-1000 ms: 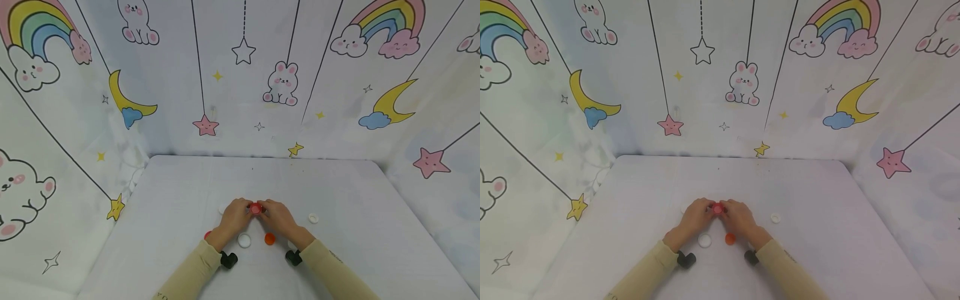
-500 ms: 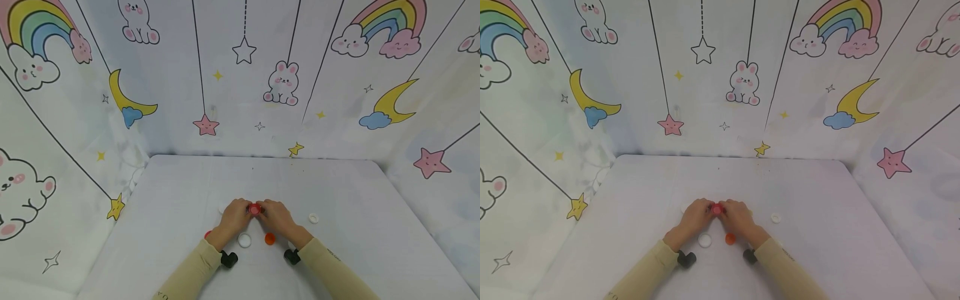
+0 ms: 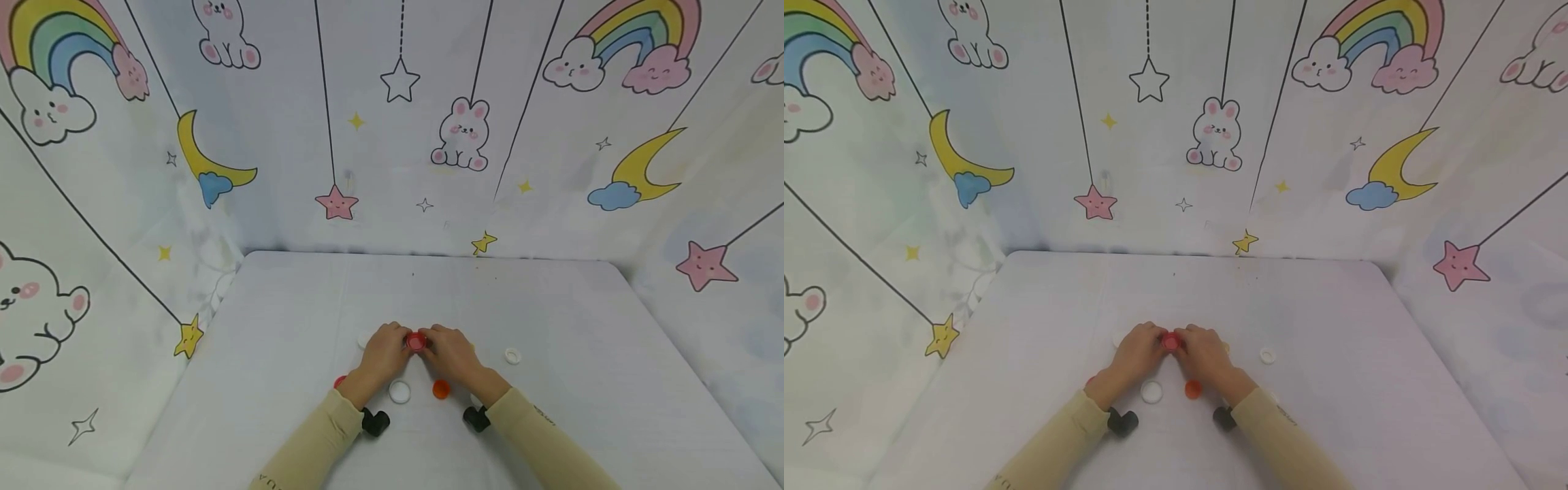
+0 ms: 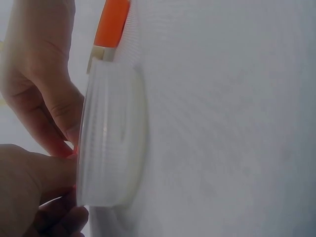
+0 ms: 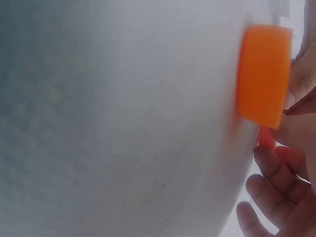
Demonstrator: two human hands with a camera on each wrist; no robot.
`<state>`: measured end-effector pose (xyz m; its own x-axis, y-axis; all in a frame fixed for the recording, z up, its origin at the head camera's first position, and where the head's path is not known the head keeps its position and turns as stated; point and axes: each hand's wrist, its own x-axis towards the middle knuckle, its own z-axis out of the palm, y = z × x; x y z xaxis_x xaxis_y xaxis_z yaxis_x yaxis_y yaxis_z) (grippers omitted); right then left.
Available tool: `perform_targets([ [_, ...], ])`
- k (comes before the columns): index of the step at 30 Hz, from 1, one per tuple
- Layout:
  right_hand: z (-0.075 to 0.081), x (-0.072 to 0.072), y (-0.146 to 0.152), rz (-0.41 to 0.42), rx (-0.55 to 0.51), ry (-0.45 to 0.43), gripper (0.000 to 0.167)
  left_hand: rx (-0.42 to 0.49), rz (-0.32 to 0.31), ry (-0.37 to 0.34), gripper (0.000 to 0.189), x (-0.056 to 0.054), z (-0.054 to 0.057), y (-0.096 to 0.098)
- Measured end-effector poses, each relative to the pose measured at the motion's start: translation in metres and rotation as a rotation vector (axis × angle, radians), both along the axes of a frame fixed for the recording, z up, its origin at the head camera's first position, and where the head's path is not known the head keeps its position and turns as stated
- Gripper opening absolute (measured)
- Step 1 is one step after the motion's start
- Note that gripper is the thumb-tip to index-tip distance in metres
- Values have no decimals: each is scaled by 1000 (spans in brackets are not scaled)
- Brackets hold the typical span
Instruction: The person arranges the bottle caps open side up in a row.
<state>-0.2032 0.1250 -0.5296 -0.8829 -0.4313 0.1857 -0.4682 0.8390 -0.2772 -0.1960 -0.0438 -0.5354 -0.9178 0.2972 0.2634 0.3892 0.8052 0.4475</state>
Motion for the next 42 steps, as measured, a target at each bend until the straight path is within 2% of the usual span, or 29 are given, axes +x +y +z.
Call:
perform_targets([
  [17,-1,0,-1,-21,13,-51,32,-8,11,-22,23,-1,-2,1],
  [24,0,1,-1,-38,4,-53,46,-15,16,1,30,0,-5,-2],
  [31,1,2,-3,-67,-16,-11,45,22,52,38,33,1,-5,-13],
  [42,9,0,-15,-29,-12,31,39,33,83,68,31,0,-5,-36],
])
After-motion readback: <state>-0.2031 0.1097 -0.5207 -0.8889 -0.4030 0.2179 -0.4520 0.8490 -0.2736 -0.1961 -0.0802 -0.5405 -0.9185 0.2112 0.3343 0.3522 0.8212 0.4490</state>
